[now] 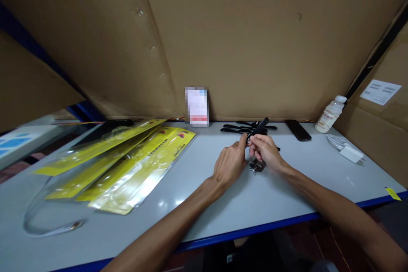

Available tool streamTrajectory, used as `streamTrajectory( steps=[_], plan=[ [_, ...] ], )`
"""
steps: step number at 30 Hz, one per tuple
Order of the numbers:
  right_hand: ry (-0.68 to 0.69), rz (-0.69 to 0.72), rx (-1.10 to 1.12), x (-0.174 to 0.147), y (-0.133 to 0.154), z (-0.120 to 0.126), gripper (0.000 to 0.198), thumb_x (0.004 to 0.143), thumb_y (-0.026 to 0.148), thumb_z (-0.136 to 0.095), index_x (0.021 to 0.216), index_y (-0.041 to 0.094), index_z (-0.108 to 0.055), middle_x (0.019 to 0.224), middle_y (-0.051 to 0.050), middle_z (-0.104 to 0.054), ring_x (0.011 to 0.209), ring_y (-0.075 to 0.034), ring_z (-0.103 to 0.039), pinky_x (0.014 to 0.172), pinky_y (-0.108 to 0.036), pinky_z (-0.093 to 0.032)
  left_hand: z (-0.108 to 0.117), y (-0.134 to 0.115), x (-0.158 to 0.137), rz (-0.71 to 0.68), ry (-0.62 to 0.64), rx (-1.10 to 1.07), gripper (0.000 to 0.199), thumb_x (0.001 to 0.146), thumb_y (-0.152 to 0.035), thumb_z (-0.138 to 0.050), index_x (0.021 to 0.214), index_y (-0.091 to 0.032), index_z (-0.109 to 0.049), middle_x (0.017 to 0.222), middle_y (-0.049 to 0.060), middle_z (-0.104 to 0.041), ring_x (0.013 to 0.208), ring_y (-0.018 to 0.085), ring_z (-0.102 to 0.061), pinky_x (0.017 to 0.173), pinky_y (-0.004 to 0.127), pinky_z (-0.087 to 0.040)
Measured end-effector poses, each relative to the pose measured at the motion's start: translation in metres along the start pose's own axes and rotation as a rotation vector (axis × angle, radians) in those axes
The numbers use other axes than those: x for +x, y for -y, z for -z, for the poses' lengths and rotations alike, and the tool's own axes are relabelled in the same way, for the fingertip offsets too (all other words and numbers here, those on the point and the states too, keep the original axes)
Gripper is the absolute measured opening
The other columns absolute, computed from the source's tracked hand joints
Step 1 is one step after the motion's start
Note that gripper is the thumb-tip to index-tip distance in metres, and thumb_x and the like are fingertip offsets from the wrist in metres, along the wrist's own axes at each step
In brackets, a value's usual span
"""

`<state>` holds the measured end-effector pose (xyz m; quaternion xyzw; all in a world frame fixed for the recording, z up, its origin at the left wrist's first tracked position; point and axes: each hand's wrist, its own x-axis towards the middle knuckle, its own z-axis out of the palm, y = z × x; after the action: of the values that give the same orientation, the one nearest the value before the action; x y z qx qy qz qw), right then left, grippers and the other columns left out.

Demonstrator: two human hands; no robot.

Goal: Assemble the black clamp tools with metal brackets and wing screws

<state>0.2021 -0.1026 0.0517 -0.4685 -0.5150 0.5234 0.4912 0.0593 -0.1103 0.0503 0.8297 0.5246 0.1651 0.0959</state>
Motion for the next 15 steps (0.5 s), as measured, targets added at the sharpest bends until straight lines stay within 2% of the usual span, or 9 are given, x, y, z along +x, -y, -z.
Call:
streamTrajectory(
  steps=[6,11,13,15],
  plan=[
    [0.001,-0.075,0.295,-0.008,0.000,-0.005,0.025,0.080,0.038,-0.065,0.071,0.017,-0.056,0.050,0.006,-0.048,0.038,-0.004,-0.026,0.039,-0.019,-0.021,0.002,-0.005,-0.001,0.004,0.028,0.085,0.071,0.083,-0.003,-0.041,0.150,-0.018,-0.024,0.116,0.016,-0.068,0.089,0.027,-0.070,0.079,0.036,-0.050],
    [-0.010,-0.161,0.471,-0.013,0.000,-0.008,0.019,0.078,0.030,-0.066,0.071,0.015,-0.057,0.052,0.009,-0.044,0.039,-0.003,-0.023,0.040,-0.019,-0.021,0.001,-0.006,-0.002,-0.002,0.036,0.145,0.071,0.083,-0.005,-0.043,0.150,-0.018,-0.026,0.117,0.018,-0.066,0.089,0.029,-0.071,0.075,0.035,-0.049],
    [0.033,-0.189,0.428,-0.008,0.003,-0.004,0.021,0.079,0.033,-0.066,0.071,0.015,-0.057,0.052,0.008,-0.046,0.038,-0.004,-0.024,0.040,-0.020,-0.021,0.001,-0.003,0.000,-0.007,0.019,0.113,0.071,0.082,-0.006,-0.046,0.149,-0.019,-0.029,0.116,0.018,-0.067,0.087,0.029,-0.070,0.074,0.034,-0.048],
    [0.098,-0.195,0.274,0.001,0.010,0.006,0.029,0.082,0.042,-0.066,0.071,0.016,-0.058,0.052,0.005,-0.050,0.038,-0.005,-0.027,0.039,-0.021,-0.021,0.002,0.003,0.004,0.005,-0.051,0.019,0.064,0.084,-0.010,-0.048,0.146,-0.020,-0.035,0.107,0.015,-0.070,0.084,0.028,-0.069,0.072,0.033,-0.045]
  ],
)
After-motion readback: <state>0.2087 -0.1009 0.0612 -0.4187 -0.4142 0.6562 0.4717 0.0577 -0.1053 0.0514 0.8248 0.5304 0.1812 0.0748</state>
